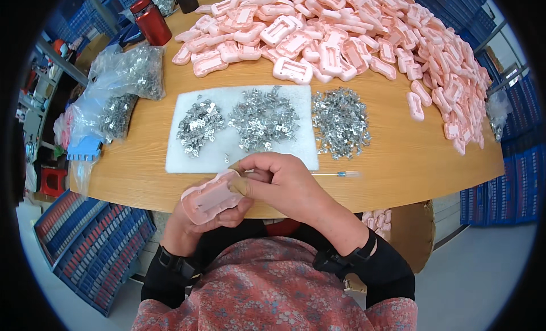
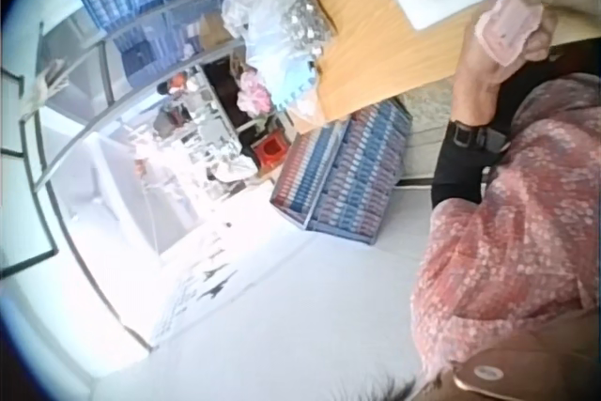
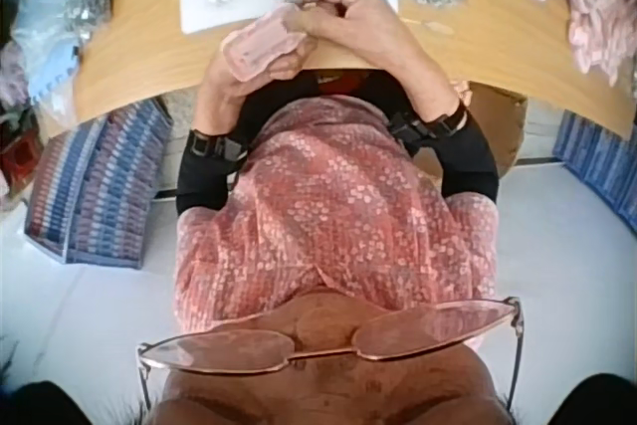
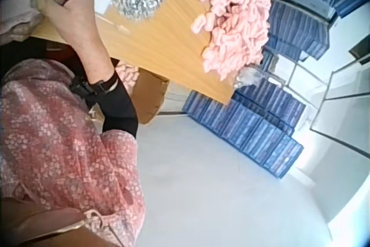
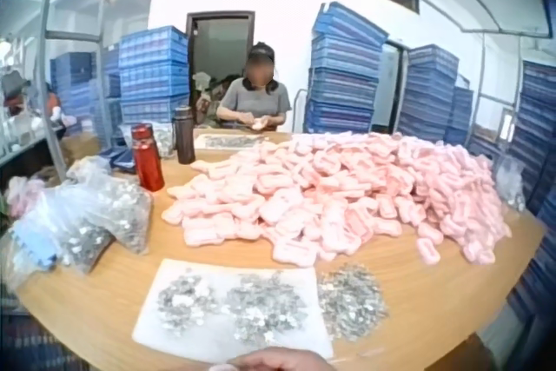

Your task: The person repeatedly picks up pink plastic housings and small metal components from a table, inserts the metal pieces into the housings, and places the assembled units into a cardboard box. The process is repetitive and involves handling multiple identical parts.

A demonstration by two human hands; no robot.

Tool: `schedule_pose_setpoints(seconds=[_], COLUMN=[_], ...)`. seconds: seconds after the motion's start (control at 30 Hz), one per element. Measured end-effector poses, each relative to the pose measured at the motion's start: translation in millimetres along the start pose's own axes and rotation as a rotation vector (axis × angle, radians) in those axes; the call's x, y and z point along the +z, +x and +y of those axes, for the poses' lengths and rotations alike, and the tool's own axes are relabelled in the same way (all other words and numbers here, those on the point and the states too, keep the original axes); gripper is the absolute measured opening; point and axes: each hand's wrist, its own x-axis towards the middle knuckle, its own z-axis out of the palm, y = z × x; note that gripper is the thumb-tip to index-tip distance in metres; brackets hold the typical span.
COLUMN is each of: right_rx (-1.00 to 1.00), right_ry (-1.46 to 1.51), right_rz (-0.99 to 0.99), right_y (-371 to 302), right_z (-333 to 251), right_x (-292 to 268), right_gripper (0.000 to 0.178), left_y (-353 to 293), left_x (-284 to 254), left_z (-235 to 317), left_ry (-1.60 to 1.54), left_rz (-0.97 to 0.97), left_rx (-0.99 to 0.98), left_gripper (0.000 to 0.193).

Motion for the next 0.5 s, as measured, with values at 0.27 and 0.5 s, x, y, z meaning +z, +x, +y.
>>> schedule_pose_setpoints(seconds=[0.27, 0.5], right_rx=[-0.001, 0.019], right_ry=[0.101, 0.29], right_rz=[-0.023, -0.034], right_y=[-32.7, -74.9], right_z=[11.4, 19.2], right_x=[-23.3, -35.1], right_gripper=[0.025, 0.029], left_y=[16.0, 30.3], left_x=[10.7, 27.0], left_z=[-21.7, -45.2], left_ry=[-0.103, -0.114], left_rz=[-0.202, -0.252], left_rx=[-0.116, -0.241], left_gripper=[0.048, 0.043])
